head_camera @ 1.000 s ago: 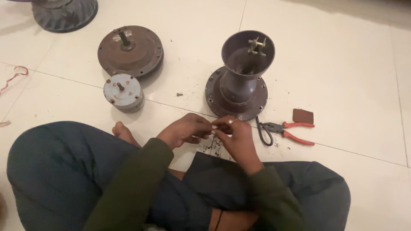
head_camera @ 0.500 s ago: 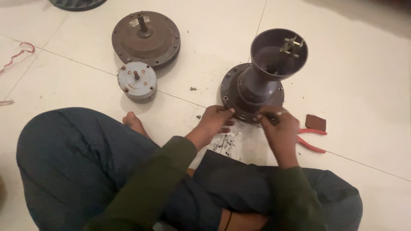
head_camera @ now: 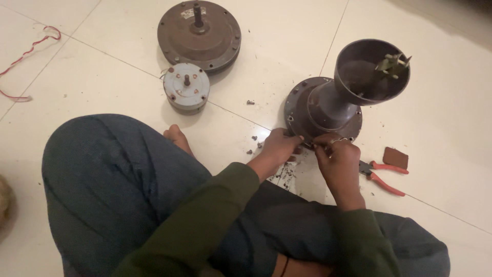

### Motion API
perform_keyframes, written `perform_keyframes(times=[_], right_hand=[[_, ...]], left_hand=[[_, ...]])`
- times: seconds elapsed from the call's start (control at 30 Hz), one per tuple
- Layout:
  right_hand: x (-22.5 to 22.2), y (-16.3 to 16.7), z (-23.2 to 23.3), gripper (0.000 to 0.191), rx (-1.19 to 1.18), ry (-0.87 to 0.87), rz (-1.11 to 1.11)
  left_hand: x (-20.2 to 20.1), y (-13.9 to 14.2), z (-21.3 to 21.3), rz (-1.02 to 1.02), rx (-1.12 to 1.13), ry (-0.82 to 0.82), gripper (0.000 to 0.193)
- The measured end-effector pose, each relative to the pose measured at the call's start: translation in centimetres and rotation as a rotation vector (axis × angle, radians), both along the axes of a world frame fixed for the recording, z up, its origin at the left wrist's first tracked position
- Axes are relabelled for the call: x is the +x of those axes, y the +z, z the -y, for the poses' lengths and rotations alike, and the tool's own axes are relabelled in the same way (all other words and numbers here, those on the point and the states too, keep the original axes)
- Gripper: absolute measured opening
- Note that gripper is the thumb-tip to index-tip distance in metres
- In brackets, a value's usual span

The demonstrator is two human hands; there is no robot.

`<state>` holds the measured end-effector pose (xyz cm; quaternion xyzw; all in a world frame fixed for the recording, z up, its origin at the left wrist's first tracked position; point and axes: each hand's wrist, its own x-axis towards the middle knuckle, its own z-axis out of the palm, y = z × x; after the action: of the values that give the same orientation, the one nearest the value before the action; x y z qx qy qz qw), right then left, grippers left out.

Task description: The person sits on the floor working on an electric pedestal fan motor. They first work by hand around the fan's motor housing and base, then pick up a small cylindrical motor component and use pliers to pry and work at its parts, handling wires on the component.

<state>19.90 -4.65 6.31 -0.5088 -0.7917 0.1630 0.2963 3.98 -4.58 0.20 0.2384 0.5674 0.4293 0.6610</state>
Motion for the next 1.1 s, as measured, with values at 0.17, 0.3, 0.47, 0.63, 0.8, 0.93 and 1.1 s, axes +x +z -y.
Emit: perform_keyframes(times=[0.17, 0.3, 0.47, 0.63, 0.8, 0.93, 1.1], right_hand=[[-0.9, 0.6, 0.1, 0.014, 0.116, 0.100, 0.082], [-1.6, 1.4, 0.5, 0.015, 0.046, 0.086, 0.183], [-1.6, 2.5, 1.0, 0.020, 0.200, 0.038, 0.180], [-1.6, 2.4, 1.4, 0.017, 0.226, 0.053, 0.200], [-0.9, 2.0, 1.2, 0.024, 0.179, 0.041, 0.253], [-0.3, 2.0, 1.0, 0.016, 0.151, -0.041, -0.015], [-0.6, 1.5, 1.9, 0.034, -0.014, 0.069, -0.242]], left_hand=[[-0.1, -0.1, -0.2, -0.016, 0.013, -0.013, 0.036], [-0.4, 0.1, -0.4, 0.028, -0.029, -0.038, 0.033], [-3.0, 1.0, -1.6, -0.810, 0.227, 0.058, 0.038], [-8.1, 0.5, -3.7, -1.272, 0.515, 0.315, 0.035], [-9.4, -1.7, -4.2, -1.326, 0.471, 0.121, 0.011], [-8.3, -1.8, -4.4, -1.312, 0.491, 0.142, 0.004], [-5.5, 1.0, -3.1, -0.671, 0.265, -0.503, 0.019]])
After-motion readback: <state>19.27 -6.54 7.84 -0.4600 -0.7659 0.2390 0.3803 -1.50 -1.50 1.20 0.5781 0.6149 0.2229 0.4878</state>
